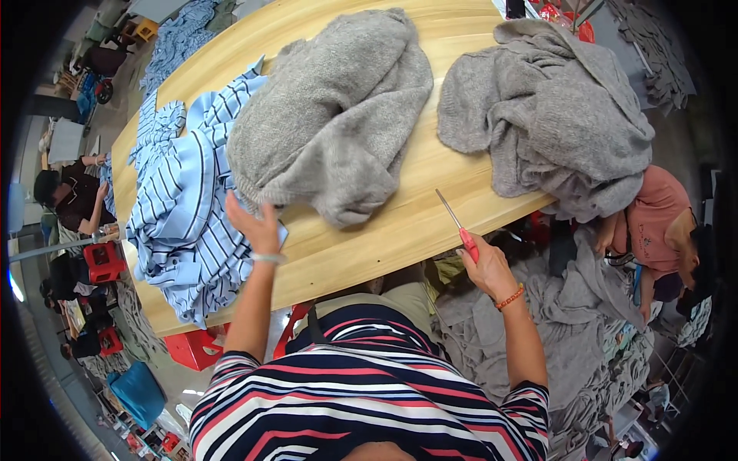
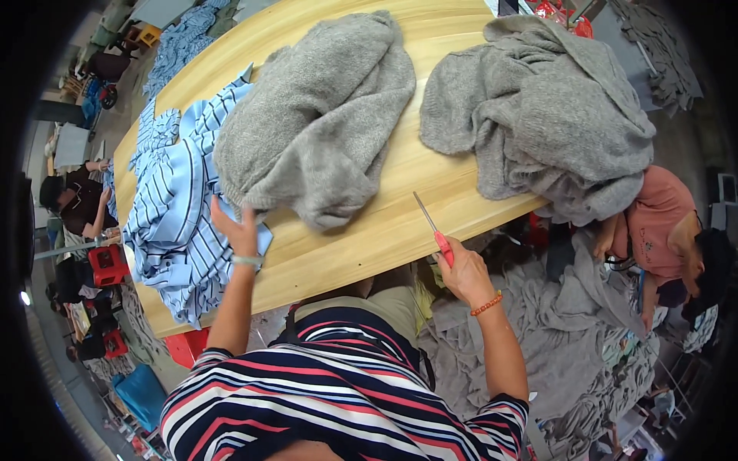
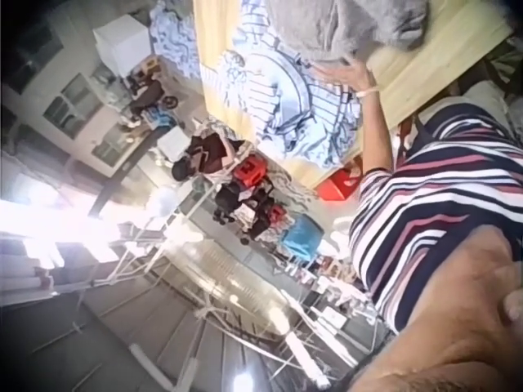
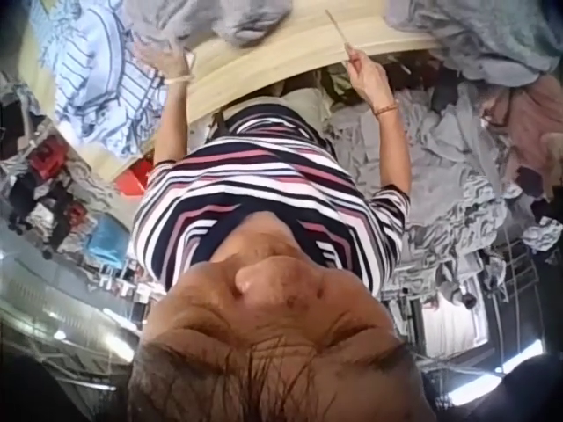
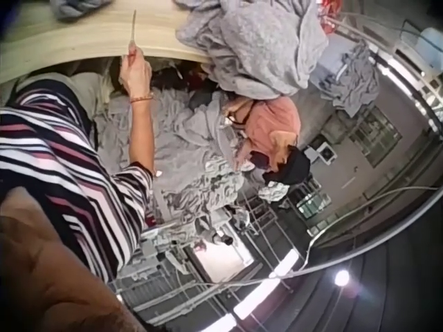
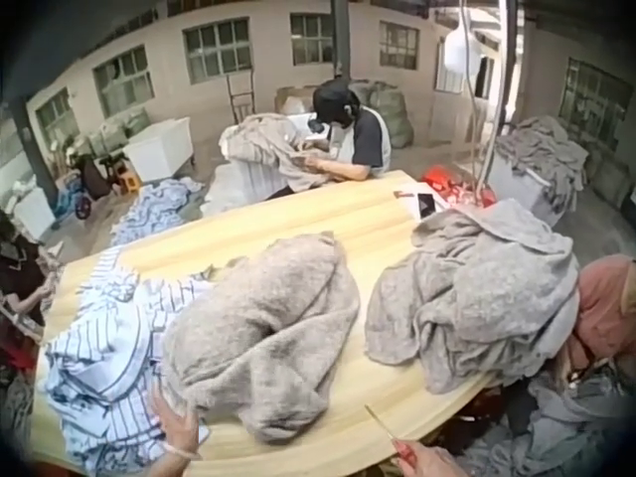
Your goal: Trimming loose threads from sweaters using a pair of scissors.
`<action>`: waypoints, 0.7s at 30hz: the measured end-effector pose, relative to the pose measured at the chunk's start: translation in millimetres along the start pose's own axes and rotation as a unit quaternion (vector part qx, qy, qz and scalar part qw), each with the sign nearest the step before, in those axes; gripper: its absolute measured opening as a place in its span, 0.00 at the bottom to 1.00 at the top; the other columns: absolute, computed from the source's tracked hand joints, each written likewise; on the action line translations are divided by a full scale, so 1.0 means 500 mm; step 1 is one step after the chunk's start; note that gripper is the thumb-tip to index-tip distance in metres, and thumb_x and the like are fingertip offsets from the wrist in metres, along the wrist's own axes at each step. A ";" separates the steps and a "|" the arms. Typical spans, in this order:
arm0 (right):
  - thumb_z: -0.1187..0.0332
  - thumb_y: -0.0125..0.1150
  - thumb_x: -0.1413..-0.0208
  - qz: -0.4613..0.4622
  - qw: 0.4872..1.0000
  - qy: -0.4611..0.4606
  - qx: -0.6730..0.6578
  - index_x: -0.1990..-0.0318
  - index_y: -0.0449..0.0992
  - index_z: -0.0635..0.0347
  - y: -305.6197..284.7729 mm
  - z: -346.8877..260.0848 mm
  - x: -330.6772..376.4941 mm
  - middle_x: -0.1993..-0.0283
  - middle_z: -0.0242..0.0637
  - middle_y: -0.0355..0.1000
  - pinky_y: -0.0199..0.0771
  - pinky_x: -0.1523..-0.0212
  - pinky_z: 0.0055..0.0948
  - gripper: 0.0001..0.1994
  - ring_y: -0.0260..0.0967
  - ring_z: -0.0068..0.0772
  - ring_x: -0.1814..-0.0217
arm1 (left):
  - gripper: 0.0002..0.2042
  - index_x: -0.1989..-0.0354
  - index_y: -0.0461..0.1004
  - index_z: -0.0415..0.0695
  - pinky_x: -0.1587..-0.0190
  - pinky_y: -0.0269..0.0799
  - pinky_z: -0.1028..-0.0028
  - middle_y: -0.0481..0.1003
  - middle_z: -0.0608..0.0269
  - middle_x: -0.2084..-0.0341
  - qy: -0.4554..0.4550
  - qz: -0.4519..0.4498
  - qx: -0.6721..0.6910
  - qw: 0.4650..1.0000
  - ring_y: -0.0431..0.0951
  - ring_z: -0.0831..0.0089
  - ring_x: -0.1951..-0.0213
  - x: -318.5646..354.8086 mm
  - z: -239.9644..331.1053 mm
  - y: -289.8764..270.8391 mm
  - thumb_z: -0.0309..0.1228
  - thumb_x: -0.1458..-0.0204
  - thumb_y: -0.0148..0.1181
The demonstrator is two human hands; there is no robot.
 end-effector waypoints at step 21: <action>0.64 0.55 0.46 0.057 0.998 -0.006 -0.012 0.45 0.67 0.57 -0.056 0.022 -0.004 0.65 0.60 0.72 0.69 0.58 0.51 0.20 0.69 0.63 0.60 | 0.19 0.49 0.66 0.30 0.52 0.76 0.59 0.72 0.44 0.55 -0.120 -0.320 0.831 0.439 0.76 0.56 0.56 -0.338 0.394 -0.060 0.34 0.38 0.36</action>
Point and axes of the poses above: each hand's wrist, its own x-axis away from the middle knuckle, its own y-axis out of the palm, z = x × y, the point moved 3 cm from there along -x, towards the middle knuckle
